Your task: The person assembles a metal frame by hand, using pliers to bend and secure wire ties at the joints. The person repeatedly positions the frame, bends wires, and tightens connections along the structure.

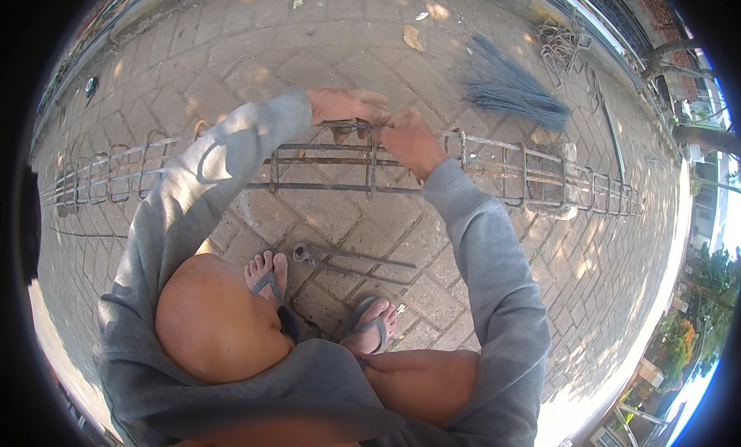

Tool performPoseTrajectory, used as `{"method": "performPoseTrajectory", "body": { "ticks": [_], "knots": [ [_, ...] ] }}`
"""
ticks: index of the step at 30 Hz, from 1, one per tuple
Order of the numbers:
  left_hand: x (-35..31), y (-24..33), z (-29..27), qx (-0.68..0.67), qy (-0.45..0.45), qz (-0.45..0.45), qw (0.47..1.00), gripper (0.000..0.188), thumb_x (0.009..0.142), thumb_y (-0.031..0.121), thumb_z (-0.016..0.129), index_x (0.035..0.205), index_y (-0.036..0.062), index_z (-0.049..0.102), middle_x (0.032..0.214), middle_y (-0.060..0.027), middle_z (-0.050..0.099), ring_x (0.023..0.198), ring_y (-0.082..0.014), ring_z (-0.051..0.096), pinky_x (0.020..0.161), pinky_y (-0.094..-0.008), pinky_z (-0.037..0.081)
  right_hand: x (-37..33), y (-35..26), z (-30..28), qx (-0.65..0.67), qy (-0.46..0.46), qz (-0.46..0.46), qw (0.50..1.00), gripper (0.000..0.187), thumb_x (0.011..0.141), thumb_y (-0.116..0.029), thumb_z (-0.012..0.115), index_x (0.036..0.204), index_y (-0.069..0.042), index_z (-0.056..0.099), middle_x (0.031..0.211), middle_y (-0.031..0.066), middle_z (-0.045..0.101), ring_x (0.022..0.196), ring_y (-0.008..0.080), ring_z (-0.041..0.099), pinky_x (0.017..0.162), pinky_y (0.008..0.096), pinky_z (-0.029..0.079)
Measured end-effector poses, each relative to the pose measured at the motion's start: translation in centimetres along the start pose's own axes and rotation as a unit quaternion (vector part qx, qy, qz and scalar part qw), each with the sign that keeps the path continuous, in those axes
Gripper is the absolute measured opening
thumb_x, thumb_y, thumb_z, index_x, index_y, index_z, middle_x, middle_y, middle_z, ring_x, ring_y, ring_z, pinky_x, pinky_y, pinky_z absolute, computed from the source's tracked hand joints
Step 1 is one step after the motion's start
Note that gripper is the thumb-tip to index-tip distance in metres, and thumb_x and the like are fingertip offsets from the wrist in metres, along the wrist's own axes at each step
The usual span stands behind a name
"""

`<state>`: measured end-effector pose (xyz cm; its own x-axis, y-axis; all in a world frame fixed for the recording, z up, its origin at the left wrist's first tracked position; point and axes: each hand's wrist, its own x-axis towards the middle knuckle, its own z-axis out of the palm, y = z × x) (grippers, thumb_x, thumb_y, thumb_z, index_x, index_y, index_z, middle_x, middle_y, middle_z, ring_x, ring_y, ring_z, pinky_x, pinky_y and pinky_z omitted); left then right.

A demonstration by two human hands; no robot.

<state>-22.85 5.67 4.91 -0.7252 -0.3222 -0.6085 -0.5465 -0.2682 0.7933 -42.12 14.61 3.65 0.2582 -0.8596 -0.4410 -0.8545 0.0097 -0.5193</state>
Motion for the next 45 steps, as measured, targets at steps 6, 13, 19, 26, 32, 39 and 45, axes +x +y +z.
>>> {"method": "performPoseTrajectory", "body": {
  "ticks": [6,13,19,26,32,39,45],
  "knots": [
    [-3.2,-1.3,0.0,0.365,0.216,0.223,0.878,0.054,0.085,0.033,0.079,0.13,0.0064,0.067,0.117,-0.0121,0.063,0.106,-0.0269,0.064,0.09,-0.04,0.052,-0.1,0.7,0.3,0.18,0.086,-0.001,0.98,0.03,0.087,-0.022,0.071,0.097,0.005,0.077,0.076,0.0197,0.067,0.073,0.0282,0.064,0.074,0.0422,0.052],
    [-6.0,-4.0,3.9,0.545,0.269,0.198,0.77,0.02,0.084,0.015,0.072,0.102,0.0055,0.073,0.143,-0.0158,0.053,0.146,-0.0377,0.037,0.112,-0.0543,0.04,-0.4,-0.8,0.0,0.154,0.105,0.036,0.982,0.034,0.085,-0.022,0.073,0.1,0.008,0.076,0.112,0.023,0.07,0.101,0.0329,0.069,0.09,0.0396,0.054],
    [-5.1,-3.5,3.4,0.364,0.203,0.18,0.891,0.015,0.083,0.014,0.076,0.093,0.0037,0.073,0.144,-0.0168,0.053,0.145,-0.0387,0.038,0.115,-0.0513,0.037,-1.2,-1.5,-0.9,0.149,0.055,0.095,0.983,0.044,0.092,-0.036,0.067,0.118,-0.001,0.076,0.109,0.0263,0.069,0.12,0.0328,0.059,0.106,0.0409,0.045],
    [-3.8,-1.8,2.8,0.319,0.206,0.231,0.896,0.018,0.083,0.016,0.08,0.081,0.0029,0.068,0.131,-0.015,0.056,0.134,-0.0363,0.047,0.107,-0.0472,0.043,0.0,-0.2,-0.7,0.102,0.032,-0.017,0.994,0.035,0.093,-0.032,0.067,0.1,0.001,0.075,0.085,0.0107,0.07,0.088,0.0213,0.063,0.08,0.0366,0.05],
    [-3.0,-0.8,1.6,0.373,0.291,0.265,0.84,0.017,0.087,0.019,0.078,0.086,0.0046,0.069,0.124,-0.011,0.058,0.128,-0.0361,0.05,0.098,-0.0493,0.046,-2.3,-0.6,-4.8,0.132,-0.019,0.02,0.991,0.027,0.087,-0.024,0.071,0.077,0.0,0.07,0.064,0.0004,0.057,0.059,0.0121,0.051,0.055,0.0333,0.038],
    [-3.0,-0.5,1.4,0.351,0.285,0.169,0.876,0.023,0.088,0.026,0.075,0.098,0.0042,0.072,0.095,-0.0157,0.072,0.093,-0.0363,0.069,0.08,-0.0456,0.051,-3.6,-1.2,-5.4,0.078,0.051,-0.105,0.99,0.034,0.085,-0.025,0.075,0.07,0.003,0.064,0.055,0.0056,0.048,0.054,0.0115,0.043,0.051,0.036,0.035],
    [-2.2,-1.2,2.6,0.298,0.343,0.199,0.868,0.02,0.086,0.023,0.075,0.093,0.0037,0.075,0.089,-0.0178,0.074,0.085,-0.0367,0.07,0.076,-0.0465,0.052,-3.6,-1.9,-2.0,0.092,0.14,-0.006,0.986,0.043,0.081,-0.031,0.082,0.067,0.005,0.062,0.054,0.0161,0.045,0.049,0.0212,0.044,0.051,0.041,0.04]
  ]
}}
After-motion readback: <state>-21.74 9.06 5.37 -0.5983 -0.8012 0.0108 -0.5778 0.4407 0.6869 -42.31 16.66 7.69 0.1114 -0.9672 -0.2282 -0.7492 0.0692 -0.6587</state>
